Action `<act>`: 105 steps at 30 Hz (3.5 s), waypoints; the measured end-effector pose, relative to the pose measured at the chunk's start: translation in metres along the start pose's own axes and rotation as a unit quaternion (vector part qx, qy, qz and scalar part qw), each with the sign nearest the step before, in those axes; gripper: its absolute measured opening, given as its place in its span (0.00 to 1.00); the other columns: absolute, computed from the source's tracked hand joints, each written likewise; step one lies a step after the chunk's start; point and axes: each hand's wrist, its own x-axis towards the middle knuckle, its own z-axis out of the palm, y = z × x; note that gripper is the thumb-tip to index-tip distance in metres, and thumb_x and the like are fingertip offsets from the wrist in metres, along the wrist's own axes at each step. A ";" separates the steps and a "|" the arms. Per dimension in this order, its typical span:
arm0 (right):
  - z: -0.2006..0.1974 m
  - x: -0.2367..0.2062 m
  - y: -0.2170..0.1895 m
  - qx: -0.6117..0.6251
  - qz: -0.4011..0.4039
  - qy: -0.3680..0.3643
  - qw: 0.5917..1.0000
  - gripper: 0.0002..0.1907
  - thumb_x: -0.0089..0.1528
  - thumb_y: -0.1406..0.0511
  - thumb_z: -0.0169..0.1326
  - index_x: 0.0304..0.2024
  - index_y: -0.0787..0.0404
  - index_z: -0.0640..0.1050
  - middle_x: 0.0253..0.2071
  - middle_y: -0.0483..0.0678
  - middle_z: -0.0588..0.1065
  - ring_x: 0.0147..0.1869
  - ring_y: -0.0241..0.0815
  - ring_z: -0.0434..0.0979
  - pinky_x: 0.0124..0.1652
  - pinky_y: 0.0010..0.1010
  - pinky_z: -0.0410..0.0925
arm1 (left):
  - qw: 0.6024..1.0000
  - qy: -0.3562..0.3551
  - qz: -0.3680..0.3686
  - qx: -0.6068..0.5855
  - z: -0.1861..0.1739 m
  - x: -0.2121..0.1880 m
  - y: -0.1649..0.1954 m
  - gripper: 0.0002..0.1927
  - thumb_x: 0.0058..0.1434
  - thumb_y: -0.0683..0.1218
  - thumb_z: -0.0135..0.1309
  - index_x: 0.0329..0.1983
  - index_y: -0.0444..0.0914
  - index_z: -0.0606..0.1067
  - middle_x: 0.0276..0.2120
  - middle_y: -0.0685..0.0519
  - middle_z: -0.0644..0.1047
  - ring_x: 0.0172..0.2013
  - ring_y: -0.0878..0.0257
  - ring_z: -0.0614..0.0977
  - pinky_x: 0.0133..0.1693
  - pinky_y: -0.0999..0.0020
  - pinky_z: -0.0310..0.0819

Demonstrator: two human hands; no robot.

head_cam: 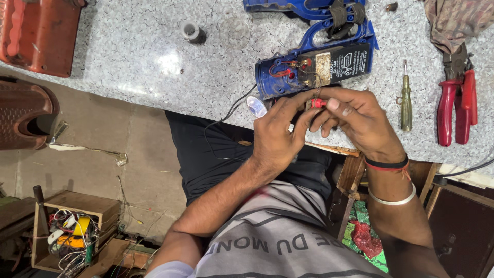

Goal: The person reassembles a blue handheld electronic device by inserting a battery, connecting wires, and securing the casing with screws. They use a screwdriver to tighten screws and test the device by pressing a button that activates a red indicator light.

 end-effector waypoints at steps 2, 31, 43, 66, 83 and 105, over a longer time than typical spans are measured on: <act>-0.001 0.000 0.001 0.011 0.000 -0.007 1.000 0.20 0.72 0.67 0.47 0.61 0.76 0.73 0.45 0.58 0.79 0.42 0.45 0.83 0.37 0.29 0.75 | 1.000 0.007 0.010 0.002 0.000 0.000 0.000 0.16 0.68 0.41 0.61 0.58 0.40 0.76 0.41 0.49 0.81 0.38 0.57 0.85 0.38 0.65 0.81; 0.001 0.002 0.005 0.018 -0.014 0.001 1.000 0.19 0.73 0.65 0.49 0.59 0.75 0.74 0.43 0.57 0.79 0.40 0.44 0.82 0.36 0.28 0.74 | 0.999 0.014 0.029 0.009 -0.003 0.001 -0.001 0.15 0.68 0.41 0.60 0.57 0.38 0.75 0.42 0.48 0.80 0.38 0.55 0.85 0.38 0.64 0.81; 0.001 0.006 0.014 0.037 -0.015 -0.012 0.999 0.20 0.71 0.63 0.55 0.57 0.75 0.74 0.43 0.56 0.79 0.41 0.42 0.81 0.37 0.28 0.74 | 0.999 0.020 0.030 0.012 -0.005 -0.005 -0.003 0.16 0.68 0.40 0.60 0.58 0.38 0.76 0.41 0.47 0.80 0.40 0.52 0.86 0.40 0.62 0.81; 0.060 0.021 -0.089 -0.240 -0.117 0.073 0.961 0.10 0.71 0.62 0.57 0.40 0.62 0.81 0.24 0.39 0.74 0.23 0.23 0.66 0.23 0.15 0.57 | 0.961 -0.189 0.177 -0.100 -0.074 0.075 -0.004 0.18 0.74 0.45 0.57 0.65 0.38 0.72 0.45 0.50 0.84 0.42 0.64 0.90 0.44 0.72 0.87; 0.064 0.058 -0.125 -0.361 -0.199 -0.013 0.911 0.08 0.71 0.69 0.57 0.51 0.65 0.77 0.37 0.42 0.78 0.38 0.27 0.77 0.37 0.19 0.70 | 0.983 -0.045 0.166 0.068 -0.105 0.038 -0.010 0.23 0.64 0.51 0.66 0.59 0.40 0.76 0.50 0.49 0.80 0.47 0.59 0.80 0.49 0.63 0.76; 0.051 0.060 -0.084 -0.582 -0.336 0.050 0.739 0.05 0.63 0.70 0.67 0.39 0.61 0.81 0.36 0.47 0.79 0.43 0.45 0.77 0.48 0.35 0.67 | 0.979 -0.082 0.103 0.154 -0.098 -0.001 -0.026 0.29 0.56 0.46 0.70 0.60 0.38 0.73 0.54 0.45 0.76 0.54 0.47 0.76 0.57 0.55 0.73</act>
